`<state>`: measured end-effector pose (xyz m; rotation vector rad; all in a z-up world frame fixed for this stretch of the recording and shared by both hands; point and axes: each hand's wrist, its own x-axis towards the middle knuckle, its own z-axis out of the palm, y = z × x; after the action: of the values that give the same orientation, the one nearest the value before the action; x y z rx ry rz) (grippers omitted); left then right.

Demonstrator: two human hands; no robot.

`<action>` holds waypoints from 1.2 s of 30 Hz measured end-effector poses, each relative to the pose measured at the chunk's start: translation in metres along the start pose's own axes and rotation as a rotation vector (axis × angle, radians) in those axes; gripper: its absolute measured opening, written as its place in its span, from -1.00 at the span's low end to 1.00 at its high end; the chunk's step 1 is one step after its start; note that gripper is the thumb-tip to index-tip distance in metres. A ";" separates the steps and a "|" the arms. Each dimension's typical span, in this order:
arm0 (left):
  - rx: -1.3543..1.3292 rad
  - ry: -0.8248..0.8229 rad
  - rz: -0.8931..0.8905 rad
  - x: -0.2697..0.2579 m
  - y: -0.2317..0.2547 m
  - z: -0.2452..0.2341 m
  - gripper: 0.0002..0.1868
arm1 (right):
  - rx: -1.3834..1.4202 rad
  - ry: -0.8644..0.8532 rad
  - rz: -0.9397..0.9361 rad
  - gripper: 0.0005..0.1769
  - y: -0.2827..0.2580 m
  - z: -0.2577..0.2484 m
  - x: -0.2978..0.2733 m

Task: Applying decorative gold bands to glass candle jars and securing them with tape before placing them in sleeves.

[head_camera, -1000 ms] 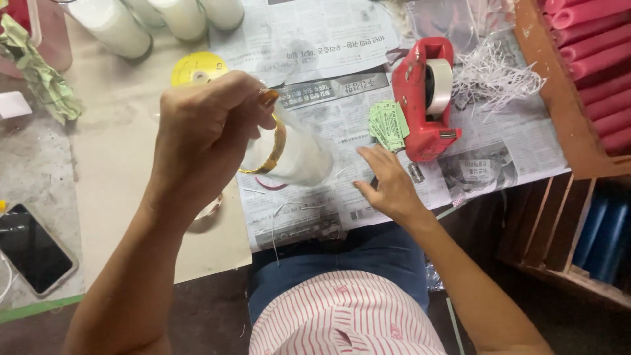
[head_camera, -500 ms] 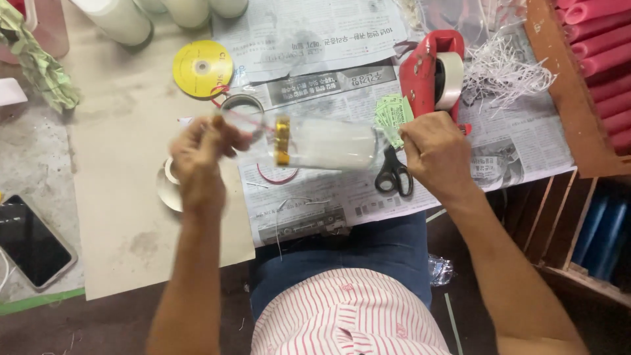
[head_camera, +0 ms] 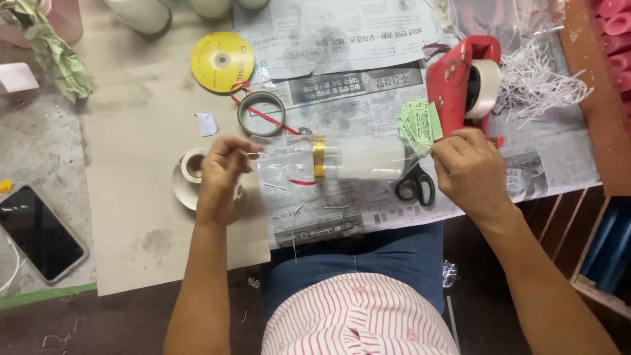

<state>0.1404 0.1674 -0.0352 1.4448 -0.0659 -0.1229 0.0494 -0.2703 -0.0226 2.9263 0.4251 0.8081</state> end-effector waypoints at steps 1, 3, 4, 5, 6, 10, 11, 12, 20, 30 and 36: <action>0.000 0.001 -0.001 -0.002 0.004 -0.001 -0.72 | 0.000 -0.001 -0.001 -0.91 0.000 0.000 0.000; 0.202 -0.178 -0.130 -0.004 0.011 -0.003 -0.26 | -0.018 -0.006 0.008 -0.92 0.001 0.000 0.000; 0.202 -0.181 -0.130 -0.005 0.027 0.005 -0.26 | -0.021 -0.006 0.010 -0.92 0.001 0.003 -0.001; 0.398 -0.276 -0.234 -0.008 0.042 0.013 -0.19 | -0.011 -0.008 0.015 -0.93 0.001 0.005 -0.002; 0.595 -0.370 -0.338 -0.011 0.057 0.021 -0.10 | -0.002 -0.011 0.020 -0.93 0.002 0.007 -0.004; 0.809 -0.472 -0.243 0.001 0.042 0.015 -0.30 | 0.030 -0.027 0.023 -0.91 -0.002 -0.008 0.006; 0.596 -0.424 -0.280 0.002 0.038 0.014 -0.19 | 0.067 -0.023 0.030 -0.91 -0.002 -0.013 0.008; 0.384 -0.375 -0.316 0.003 0.034 0.012 -0.06 | 0.103 -0.019 0.037 -0.92 -0.003 -0.017 0.010; -0.226 0.099 -0.317 0.016 0.006 0.025 -0.71 | 0.140 0.019 0.077 -0.90 -0.009 -0.021 0.008; 0.519 0.121 0.528 -0.013 0.084 0.046 -0.56 | 0.089 0.044 -0.001 -0.92 -0.018 -0.026 0.003; 1.119 -0.298 0.852 0.024 0.018 0.098 -0.84 | 0.092 0.008 0.013 -0.95 -0.019 -0.029 0.003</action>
<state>0.1535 0.0700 -0.0054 2.3538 -1.1248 0.4787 0.0326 -0.2513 0.0015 3.0142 0.4563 0.8230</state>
